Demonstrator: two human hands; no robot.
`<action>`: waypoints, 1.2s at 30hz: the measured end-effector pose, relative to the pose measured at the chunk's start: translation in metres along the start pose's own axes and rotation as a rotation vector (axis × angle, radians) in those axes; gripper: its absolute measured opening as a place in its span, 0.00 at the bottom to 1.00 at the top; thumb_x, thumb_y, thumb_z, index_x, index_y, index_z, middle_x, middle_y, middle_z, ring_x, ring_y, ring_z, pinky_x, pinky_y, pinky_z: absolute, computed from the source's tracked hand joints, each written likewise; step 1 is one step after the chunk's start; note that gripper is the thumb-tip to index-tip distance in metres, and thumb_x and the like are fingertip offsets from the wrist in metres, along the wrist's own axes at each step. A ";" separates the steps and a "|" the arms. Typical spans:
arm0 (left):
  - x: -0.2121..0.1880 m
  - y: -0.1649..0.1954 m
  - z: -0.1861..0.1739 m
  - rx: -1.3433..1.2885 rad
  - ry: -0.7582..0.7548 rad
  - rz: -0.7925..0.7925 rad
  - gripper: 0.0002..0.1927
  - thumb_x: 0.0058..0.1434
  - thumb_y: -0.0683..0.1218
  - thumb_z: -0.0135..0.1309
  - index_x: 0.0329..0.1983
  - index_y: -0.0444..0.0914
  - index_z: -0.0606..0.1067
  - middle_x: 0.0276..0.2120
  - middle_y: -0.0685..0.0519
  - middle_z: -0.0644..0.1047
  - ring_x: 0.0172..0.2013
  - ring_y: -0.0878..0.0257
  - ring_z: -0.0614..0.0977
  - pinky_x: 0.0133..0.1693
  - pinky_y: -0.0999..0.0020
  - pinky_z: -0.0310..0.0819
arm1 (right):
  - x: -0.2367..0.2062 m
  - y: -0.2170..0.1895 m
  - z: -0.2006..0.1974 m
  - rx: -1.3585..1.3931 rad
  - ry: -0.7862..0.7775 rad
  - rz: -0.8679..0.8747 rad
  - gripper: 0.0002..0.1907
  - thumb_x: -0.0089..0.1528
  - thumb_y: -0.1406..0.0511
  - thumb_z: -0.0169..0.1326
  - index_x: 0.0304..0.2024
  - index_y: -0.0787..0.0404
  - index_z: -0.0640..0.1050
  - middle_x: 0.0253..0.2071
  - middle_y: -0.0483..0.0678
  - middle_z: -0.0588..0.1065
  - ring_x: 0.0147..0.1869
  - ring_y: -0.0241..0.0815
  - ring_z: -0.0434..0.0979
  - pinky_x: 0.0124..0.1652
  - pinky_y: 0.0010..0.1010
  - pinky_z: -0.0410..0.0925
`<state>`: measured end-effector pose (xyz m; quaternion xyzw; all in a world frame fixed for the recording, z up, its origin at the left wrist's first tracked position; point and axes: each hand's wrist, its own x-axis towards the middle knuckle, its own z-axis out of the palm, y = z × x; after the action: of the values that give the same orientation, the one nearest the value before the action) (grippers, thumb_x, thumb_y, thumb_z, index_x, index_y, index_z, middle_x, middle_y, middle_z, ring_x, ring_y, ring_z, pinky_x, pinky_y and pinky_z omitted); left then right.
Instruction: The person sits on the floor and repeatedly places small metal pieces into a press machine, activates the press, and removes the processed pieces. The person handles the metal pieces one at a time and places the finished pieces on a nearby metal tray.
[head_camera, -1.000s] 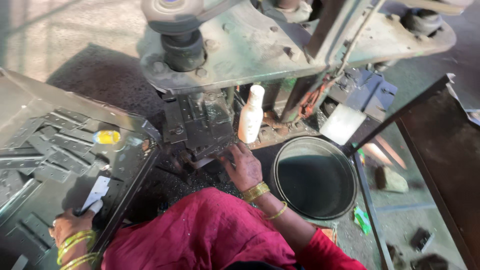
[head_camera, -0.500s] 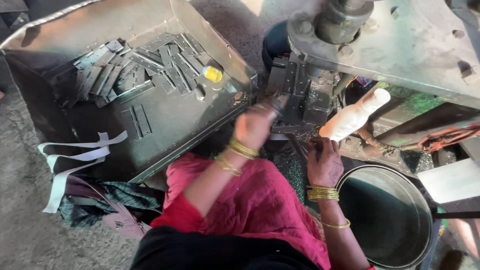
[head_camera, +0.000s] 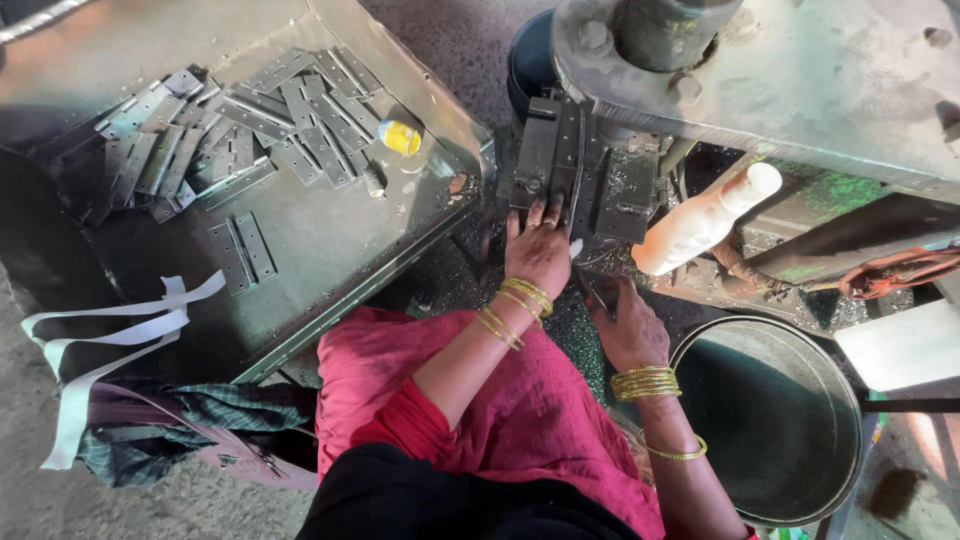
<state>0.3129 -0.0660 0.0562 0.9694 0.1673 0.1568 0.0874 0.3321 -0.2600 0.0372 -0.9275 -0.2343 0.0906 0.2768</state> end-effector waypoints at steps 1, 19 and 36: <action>0.002 0.001 -0.002 -0.019 0.028 -0.004 0.22 0.66 0.56 0.49 0.56 0.40 0.77 0.68 0.50 0.68 0.68 0.50 0.65 0.66 0.38 0.51 | -0.002 0.014 0.017 -0.003 -0.037 0.022 0.18 0.62 0.55 0.55 0.50 0.56 0.73 0.42 0.59 0.79 0.47 0.64 0.79 0.44 0.54 0.69; 0.006 -0.007 -0.014 -0.003 -0.128 -0.048 0.20 0.70 0.55 0.43 0.58 0.45 0.77 0.72 0.56 0.64 0.72 0.49 0.60 0.71 0.35 0.35 | -0.033 0.085 0.126 0.101 -0.130 0.172 0.15 0.64 0.57 0.52 0.46 0.59 0.74 0.40 0.63 0.79 0.45 0.67 0.80 0.44 0.55 0.70; 0.036 0.000 -0.004 0.153 -0.248 -0.011 0.27 0.67 0.47 0.38 0.69 0.40 0.65 0.73 0.48 0.58 0.74 0.51 0.51 0.71 0.37 0.27 | -0.026 0.073 0.103 0.027 -0.007 -0.046 0.21 0.62 0.52 0.55 0.45 0.62 0.75 0.42 0.63 0.78 0.48 0.70 0.77 0.43 0.56 0.68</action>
<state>0.3439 -0.0532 0.0696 0.9843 0.1718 0.0224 0.0343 0.3067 -0.2784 -0.0878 -0.9177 -0.2555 0.0907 0.2903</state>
